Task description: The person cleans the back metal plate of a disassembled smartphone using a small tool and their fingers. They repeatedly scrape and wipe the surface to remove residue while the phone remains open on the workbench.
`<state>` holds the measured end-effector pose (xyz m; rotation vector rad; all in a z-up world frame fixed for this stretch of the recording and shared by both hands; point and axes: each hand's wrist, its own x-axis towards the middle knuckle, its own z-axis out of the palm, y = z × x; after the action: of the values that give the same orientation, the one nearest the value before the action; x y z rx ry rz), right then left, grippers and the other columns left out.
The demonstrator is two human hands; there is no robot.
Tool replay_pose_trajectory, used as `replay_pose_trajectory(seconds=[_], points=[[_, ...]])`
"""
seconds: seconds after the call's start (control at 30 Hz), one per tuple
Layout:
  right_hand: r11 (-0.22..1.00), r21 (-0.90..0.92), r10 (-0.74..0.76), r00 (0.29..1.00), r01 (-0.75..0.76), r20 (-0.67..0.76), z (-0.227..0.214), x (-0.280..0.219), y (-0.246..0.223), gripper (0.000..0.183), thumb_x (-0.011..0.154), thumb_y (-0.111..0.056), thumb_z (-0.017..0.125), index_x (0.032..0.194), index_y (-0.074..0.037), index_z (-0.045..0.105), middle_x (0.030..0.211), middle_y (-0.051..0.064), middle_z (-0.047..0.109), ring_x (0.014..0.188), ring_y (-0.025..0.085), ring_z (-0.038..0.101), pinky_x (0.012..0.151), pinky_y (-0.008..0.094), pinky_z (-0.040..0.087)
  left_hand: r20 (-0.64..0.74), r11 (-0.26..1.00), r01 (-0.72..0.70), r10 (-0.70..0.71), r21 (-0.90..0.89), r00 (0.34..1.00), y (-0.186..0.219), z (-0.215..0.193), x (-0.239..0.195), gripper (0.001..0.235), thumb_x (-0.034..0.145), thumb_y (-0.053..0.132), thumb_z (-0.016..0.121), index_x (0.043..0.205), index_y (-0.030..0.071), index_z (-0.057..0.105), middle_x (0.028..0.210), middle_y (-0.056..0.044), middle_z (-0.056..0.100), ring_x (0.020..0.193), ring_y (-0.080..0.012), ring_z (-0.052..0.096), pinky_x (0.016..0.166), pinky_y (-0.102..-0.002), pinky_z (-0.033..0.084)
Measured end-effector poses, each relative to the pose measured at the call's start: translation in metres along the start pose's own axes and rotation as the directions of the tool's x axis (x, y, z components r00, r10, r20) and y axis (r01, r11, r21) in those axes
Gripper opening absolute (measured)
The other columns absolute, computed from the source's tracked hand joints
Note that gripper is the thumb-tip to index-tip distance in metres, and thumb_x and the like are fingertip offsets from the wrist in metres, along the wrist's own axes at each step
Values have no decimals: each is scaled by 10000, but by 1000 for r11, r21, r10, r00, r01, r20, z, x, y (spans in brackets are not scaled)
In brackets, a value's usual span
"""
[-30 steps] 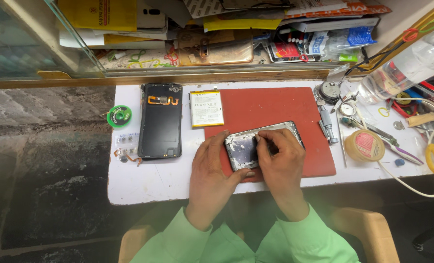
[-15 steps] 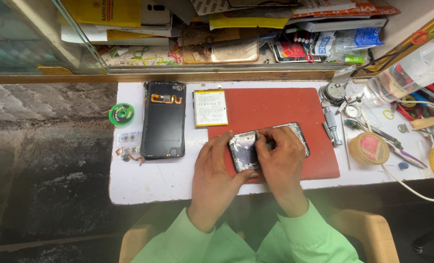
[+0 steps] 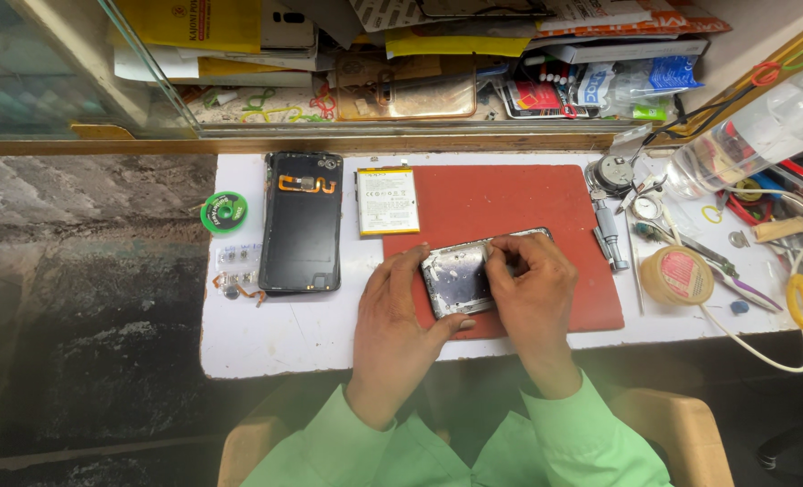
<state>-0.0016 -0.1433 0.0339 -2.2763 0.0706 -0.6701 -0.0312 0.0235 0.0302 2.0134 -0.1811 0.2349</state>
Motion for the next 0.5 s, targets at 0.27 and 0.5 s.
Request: replay_pose_trajectory(seconds=[0.27, 0.5], points=[[1000, -21, -6, 1000, 6, 1, 2, 0, 2, 92, 879, -81, 754, 931, -6, 764, 814, 70, 689, 617, 158, 619, 587, 317, 497, -7, 999, -34, 34, 19, 999, -2, 2, 0, 917, 594, 327, 946, 1353, 36, 520, 1326, -168, 622, 1251, -354, 560, 1036, -450, 452], [1000, -4, -28, 1000, 28, 11, 2, 0, 2, 82, 869, -75, 748, 916, -9, 761, 812, 70, 695, 636, 161, 638, 599, 320, 512, -12, 999, -46, 46, 16, 999, -1, 2, 0, 905, 600, 311, 949, 1343, 32, 515, 1320, -168, 626, 1247, -348, 567, 1037, -442, 460]])
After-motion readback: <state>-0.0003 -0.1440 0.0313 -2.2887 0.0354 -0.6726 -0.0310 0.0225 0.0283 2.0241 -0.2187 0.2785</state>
